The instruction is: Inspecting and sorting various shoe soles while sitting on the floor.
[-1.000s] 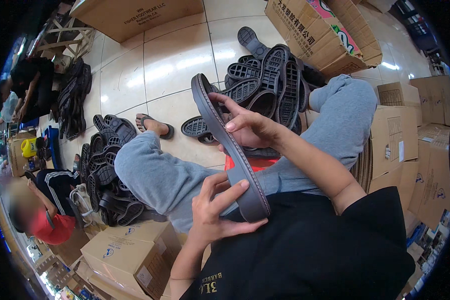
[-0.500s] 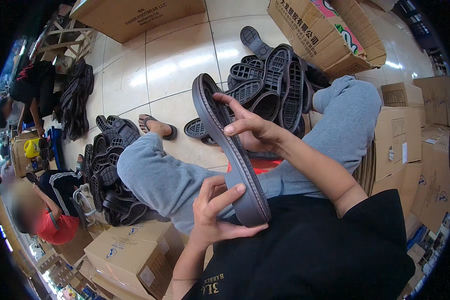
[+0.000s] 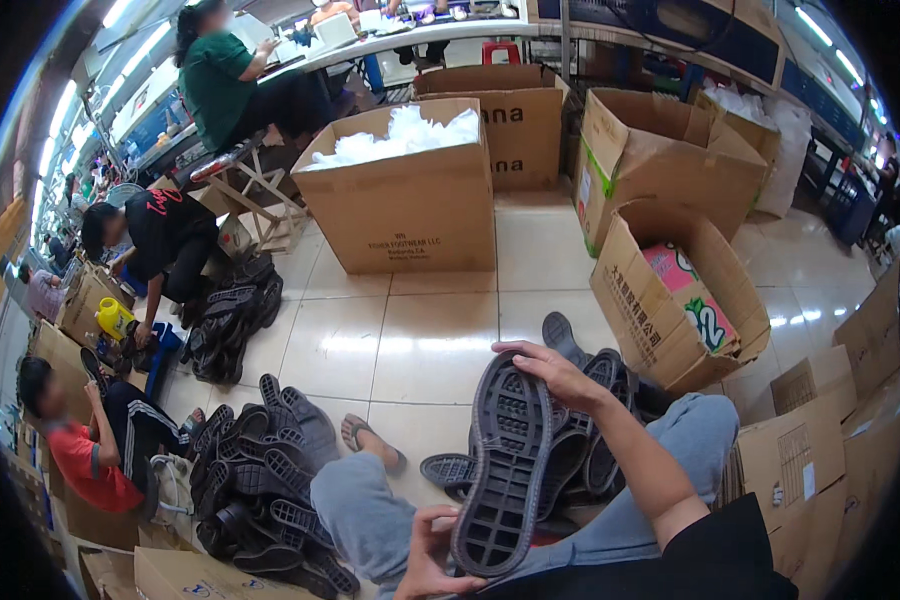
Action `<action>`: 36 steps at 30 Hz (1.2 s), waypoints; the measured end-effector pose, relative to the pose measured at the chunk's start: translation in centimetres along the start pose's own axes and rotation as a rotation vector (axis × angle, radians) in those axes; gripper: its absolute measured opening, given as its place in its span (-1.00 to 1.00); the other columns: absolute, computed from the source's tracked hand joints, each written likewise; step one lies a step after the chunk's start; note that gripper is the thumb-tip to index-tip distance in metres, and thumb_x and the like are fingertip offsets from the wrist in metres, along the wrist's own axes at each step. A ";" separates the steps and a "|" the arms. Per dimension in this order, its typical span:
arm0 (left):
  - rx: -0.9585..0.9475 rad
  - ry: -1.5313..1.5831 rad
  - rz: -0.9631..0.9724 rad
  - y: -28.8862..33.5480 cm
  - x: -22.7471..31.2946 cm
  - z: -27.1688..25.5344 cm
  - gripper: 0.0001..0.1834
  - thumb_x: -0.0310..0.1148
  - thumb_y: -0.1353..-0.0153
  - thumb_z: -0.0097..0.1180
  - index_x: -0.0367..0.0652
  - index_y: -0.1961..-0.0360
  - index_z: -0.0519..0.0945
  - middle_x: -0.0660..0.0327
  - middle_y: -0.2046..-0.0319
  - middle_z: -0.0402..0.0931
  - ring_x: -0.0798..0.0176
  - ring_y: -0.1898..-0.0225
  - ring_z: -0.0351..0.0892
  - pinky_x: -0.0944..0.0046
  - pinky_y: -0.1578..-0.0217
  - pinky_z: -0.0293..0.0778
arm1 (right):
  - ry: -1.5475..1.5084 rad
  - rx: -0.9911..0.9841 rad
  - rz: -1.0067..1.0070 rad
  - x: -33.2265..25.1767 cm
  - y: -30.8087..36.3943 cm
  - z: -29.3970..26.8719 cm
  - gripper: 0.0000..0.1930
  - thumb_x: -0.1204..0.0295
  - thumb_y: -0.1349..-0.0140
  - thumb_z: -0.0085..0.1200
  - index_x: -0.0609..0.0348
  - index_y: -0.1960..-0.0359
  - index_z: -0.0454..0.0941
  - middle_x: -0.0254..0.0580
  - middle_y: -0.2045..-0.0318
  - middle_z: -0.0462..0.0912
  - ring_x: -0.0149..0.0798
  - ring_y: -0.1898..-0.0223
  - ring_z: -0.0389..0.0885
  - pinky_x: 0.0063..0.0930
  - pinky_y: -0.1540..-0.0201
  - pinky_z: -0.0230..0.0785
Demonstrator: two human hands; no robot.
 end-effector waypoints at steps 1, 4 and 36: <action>0.029 -0.068 -0.089 -0.2 0.7 -0.8 0.06 -0.31 0.38 0.53 -0.15 -0.18 0.13 0.11 -0.02 0.38 0.17 -0.07 0.37 0.17 -0.06 0.32 | -0.008 0.006 0.069 -0.2 -0.7 0.1 -0.69 0.40 -0.31 -0.15 0.20 -0.05 0.39 -0.31 0.17 0.51 -0.51 0.13 0.45 -0.61 0.02 0.32; 0.051 -0.437 -0.059 -0.7 3.1 -4.3 -0.15 -0.29 0.20 0.38 -0.22 -0.15 0.23 0.09 -0.04 0.39 0.17 -0.01 0.44 0.21 -0.02 0.36 | -0.028 -0.092 0.162 2.2 -2.4 0.1 -0.71 0.43 -0.28 -0.16 0.19 -0.01 0.44 -0.31 0.22 0.52 -0.51 0.16 0.45 -0.62 0.07 0.33; 0.809 -1.714 0.112 -0.2 -1.0 -9.9 -0.76 -0.44 0.18 0.22 -0.10 0.39 0.52 0.13 0.15 0.40 0.03 0.00 0.32 -0.02 -0.10 0.11 | 1.275 0.350 0.698 21.1 1.4 -14.7 -0.36 -0.16 0.12 0.16 -0.11 0.01 0.51 -0.06 -0.01 0.50 0.02 -0.19 0.23 0.35 -0.25 -0.43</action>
Point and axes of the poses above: each hand's wrist, its own y-axis away from the middle knuckle, its own z-axis out of the palm, x = y × z, the point moved 1 cm from there along -y, towards the middle knuckle
